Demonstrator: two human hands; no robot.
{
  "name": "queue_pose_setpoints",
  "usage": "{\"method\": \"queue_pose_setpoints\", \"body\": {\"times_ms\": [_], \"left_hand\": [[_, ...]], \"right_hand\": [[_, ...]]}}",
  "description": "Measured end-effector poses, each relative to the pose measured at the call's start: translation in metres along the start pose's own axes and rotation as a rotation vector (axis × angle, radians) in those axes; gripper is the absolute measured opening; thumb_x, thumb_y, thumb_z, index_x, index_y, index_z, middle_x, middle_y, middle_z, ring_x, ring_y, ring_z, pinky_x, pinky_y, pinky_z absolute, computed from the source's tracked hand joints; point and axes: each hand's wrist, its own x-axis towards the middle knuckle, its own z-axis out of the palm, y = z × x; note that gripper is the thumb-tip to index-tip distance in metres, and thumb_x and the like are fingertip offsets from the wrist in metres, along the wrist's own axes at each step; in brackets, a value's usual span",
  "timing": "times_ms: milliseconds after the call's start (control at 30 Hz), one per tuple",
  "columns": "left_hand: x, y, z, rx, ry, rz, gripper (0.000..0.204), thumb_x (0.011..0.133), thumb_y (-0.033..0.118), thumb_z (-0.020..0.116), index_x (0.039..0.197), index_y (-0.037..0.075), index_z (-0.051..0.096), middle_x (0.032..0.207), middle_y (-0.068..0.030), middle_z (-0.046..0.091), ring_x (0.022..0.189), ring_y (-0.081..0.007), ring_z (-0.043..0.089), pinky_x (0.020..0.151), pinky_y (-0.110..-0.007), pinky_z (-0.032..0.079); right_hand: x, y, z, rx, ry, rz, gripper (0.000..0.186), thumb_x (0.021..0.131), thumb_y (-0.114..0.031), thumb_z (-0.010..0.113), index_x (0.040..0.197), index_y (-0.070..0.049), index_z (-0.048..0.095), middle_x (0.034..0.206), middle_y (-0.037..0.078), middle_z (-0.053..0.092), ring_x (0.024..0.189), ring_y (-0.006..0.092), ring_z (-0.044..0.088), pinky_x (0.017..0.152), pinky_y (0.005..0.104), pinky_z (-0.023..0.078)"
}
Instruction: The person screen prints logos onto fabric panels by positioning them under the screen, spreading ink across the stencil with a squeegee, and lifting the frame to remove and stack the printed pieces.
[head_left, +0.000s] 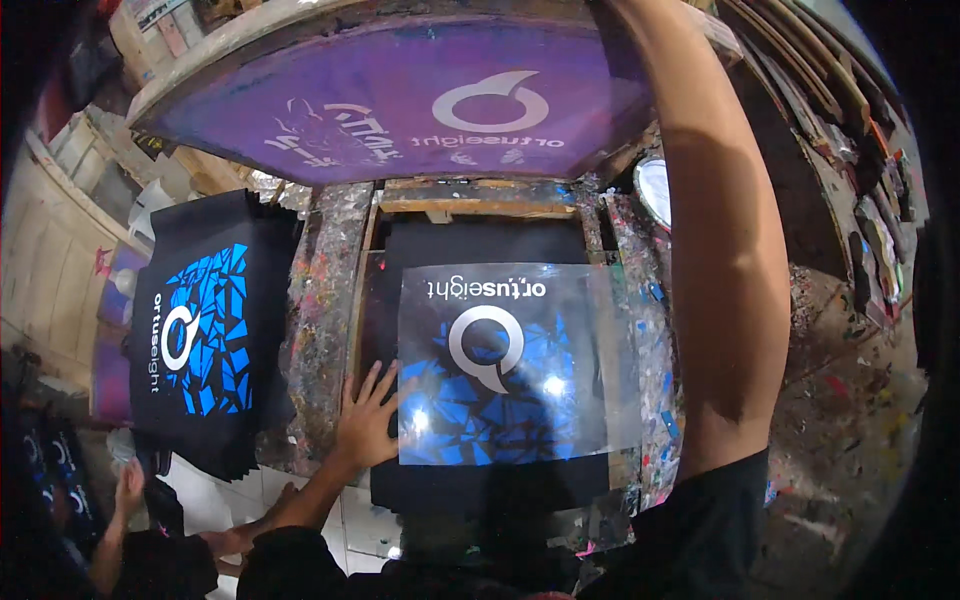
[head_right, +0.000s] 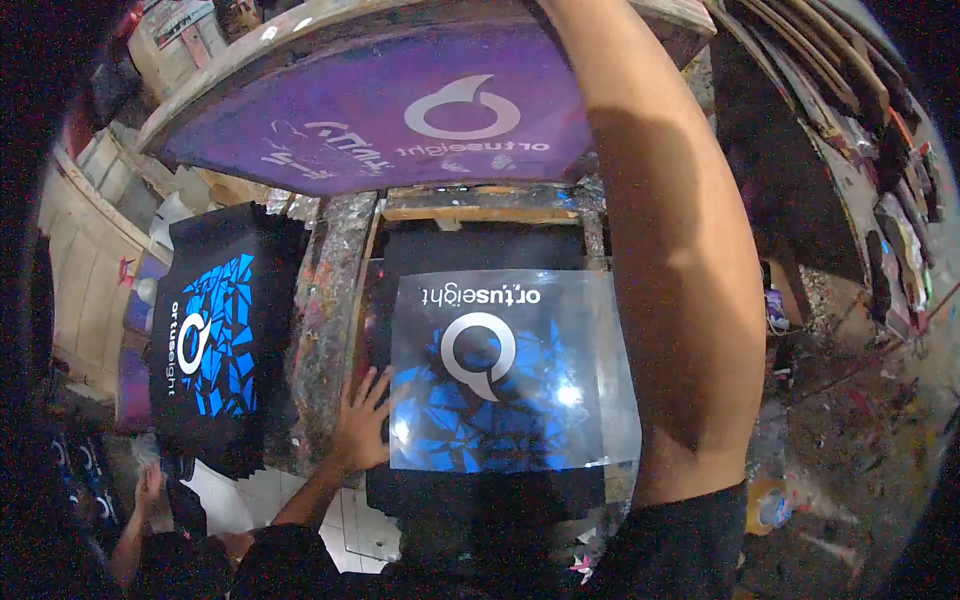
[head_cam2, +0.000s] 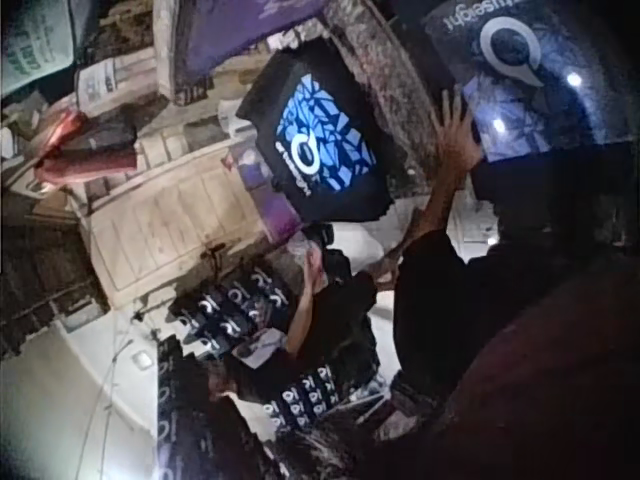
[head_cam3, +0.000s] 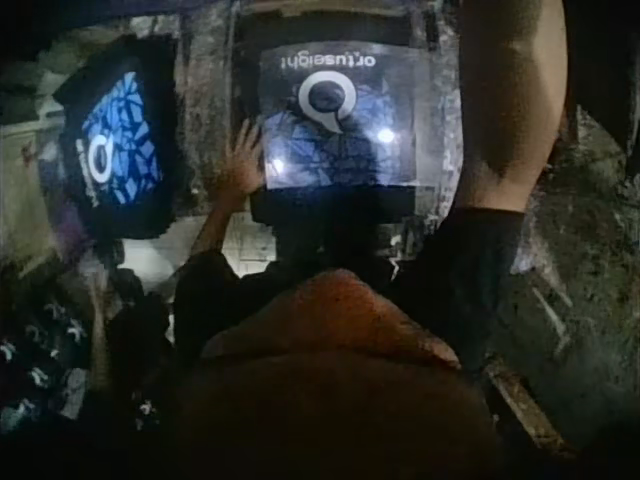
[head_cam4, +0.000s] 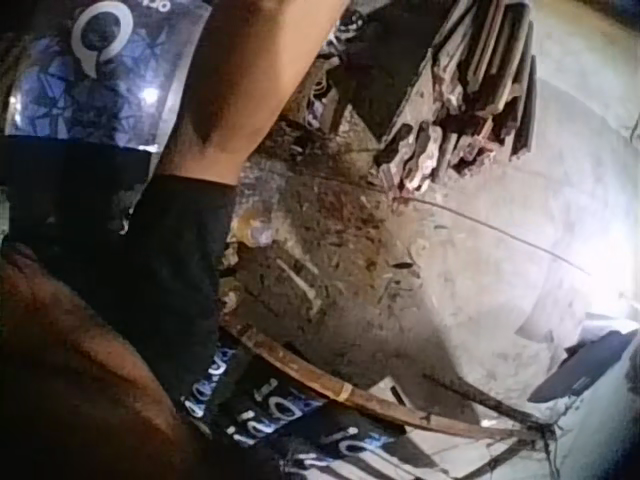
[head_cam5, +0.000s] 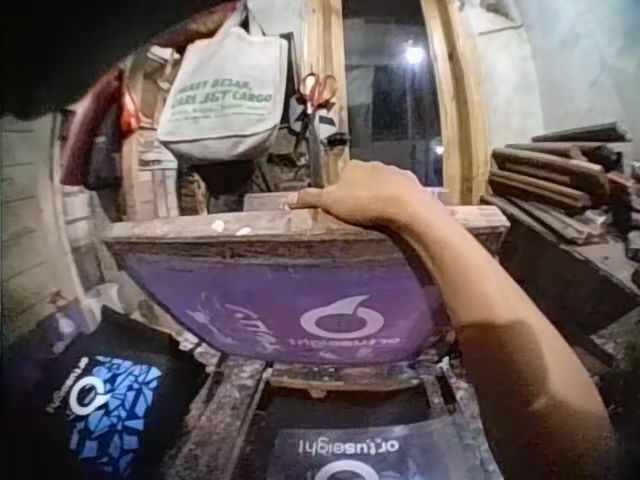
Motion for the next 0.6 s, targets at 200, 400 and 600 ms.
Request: {"method": "queue_pose_setpoints", "body": {"times_ms": [200,400,600], "left_hand": [[-0.002,0.042,0.003,-0.202,0.289,-0.192,0.060,0.089,0.027,0.058,0.145,0.010,0.051,0.159,-0.0216,0.029,0.148,-0.0486,0.016,0.118,-0.064,0.005],[0.085,0.152,-0.016,-1.423,0.330,0.070,0.027,0.104,0.017,0.054,0.118,-0.003,0.065,0.122,-0.0152,0.066,0.102,-0.0219,0.066,0.090,-0.034,0.053],[0.027,0.117,-0.146,-1.738,1.106,-0.110,0.036,0.104,0.024,0.052,0.133,0.002,0.048,0.112,-0.0126,0.065,0.096,-0.0240,0.068,0.085,-0.042,0.059]], "right_hand": [[-0.018,-0.015,0.002,0.051,0.022,0.042,0.089,0.080,-0.077,0.056,0.111,0.006,0.070,0.117,0.032,0.065,0.112,0.0432,0.064,0.096,0.0463,0.050],[-0.064,-0.034,0.015,0.046,0.135,0.014,0.086,0.073,-0.087,0.052,0.072,-0.004,0.075,0.087,0.025,0.072,0.090,0.0392,0.072,0.080,0.0475,0.055],[-0.199,-0.062,0.048,-0.042,0.236,-0.096,0.066,0.088,-0.068,0.053,0.095,-0.004,0.068,0.083,0.018,0.071,0.085,0.0306,0.070,0.102,0.0514,0.041]]}}
